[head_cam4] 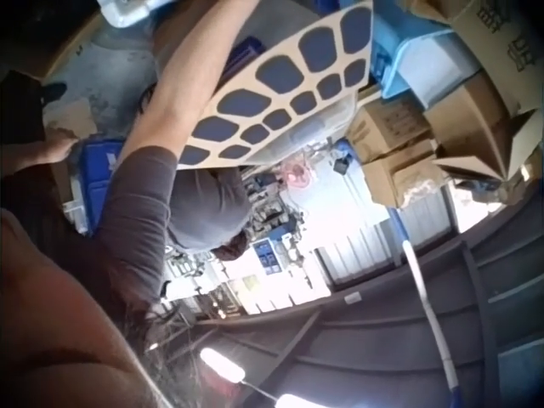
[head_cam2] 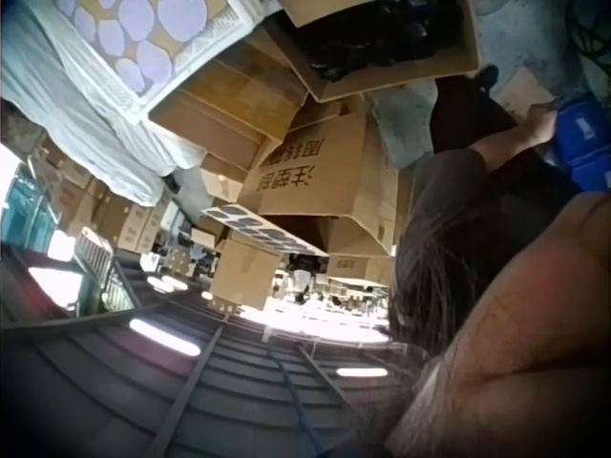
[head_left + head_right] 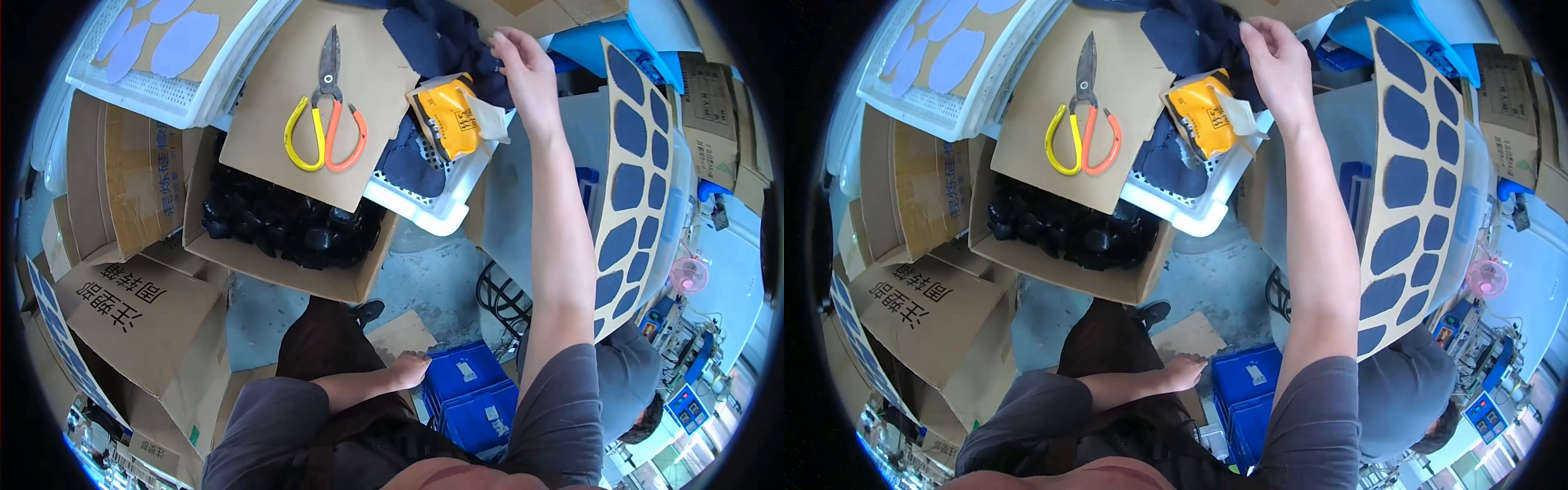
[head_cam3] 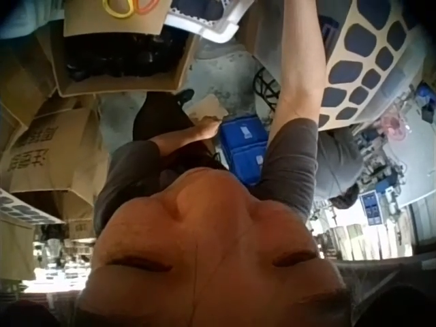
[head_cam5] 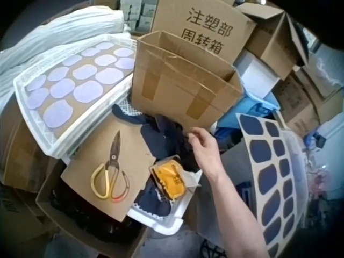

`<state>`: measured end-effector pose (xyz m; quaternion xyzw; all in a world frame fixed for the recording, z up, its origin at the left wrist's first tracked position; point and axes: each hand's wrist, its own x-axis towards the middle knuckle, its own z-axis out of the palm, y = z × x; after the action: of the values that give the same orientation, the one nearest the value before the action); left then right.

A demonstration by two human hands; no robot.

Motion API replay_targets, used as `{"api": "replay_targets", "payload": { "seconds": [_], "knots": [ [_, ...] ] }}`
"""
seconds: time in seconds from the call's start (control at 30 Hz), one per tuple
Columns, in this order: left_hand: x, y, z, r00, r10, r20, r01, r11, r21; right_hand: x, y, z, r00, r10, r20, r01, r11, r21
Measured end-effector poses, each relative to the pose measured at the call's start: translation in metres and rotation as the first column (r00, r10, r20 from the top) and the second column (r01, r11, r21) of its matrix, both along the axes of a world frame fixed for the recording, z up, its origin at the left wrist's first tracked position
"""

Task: Processing small fabric or foam components using a specialized machine and applying a liquid substance from a squeeze bottle.

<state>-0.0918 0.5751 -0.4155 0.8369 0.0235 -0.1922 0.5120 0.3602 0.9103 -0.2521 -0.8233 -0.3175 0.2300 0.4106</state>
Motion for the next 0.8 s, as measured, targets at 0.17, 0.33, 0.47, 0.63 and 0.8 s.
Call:
{"api": "replay_targets", "payload": {
  "seconds": [0.17,0.33,0.47,0.63,0.8],
  "knots": [
    [0.001,0.007,0.013,0.999,-0.007,-0.033,0.007,1.0,0.002,-0.054,-0.029,-0.008,0.947,0.205,0.245,-0.145,0.959,-0.242],
    [0.004,0.011,0.01,0.998,-0.029,-0.048,0.029,1.0,0.004,-0.075,-0.037,-0.034,0.727,0.363,0.584,-0.038,0.87,-0.492],
    [0.004,0.018,0.012,0.988,-0.117,-0.103,0.119,0.993,0.011,-0.07,-0.029,-0.019,0.859,0.221,0.461,-0.026,0.92,-0.392],
    [0.002,0.018,0.008,0.972,-0.197,-0.129,0.2,0.98,0.012,-0.065,-0.023,-0.02,0.883,0.165,0.439,-0.009,0.942,-0.335],
    [-0.005,0.011,0.001,0.992,-0.101,-0.072,0.102,0.995,0.007,-0.064,-0.024,-0.021,0.891,0.13,0.435,0.006,0.954,-0.299]
  ]
}}
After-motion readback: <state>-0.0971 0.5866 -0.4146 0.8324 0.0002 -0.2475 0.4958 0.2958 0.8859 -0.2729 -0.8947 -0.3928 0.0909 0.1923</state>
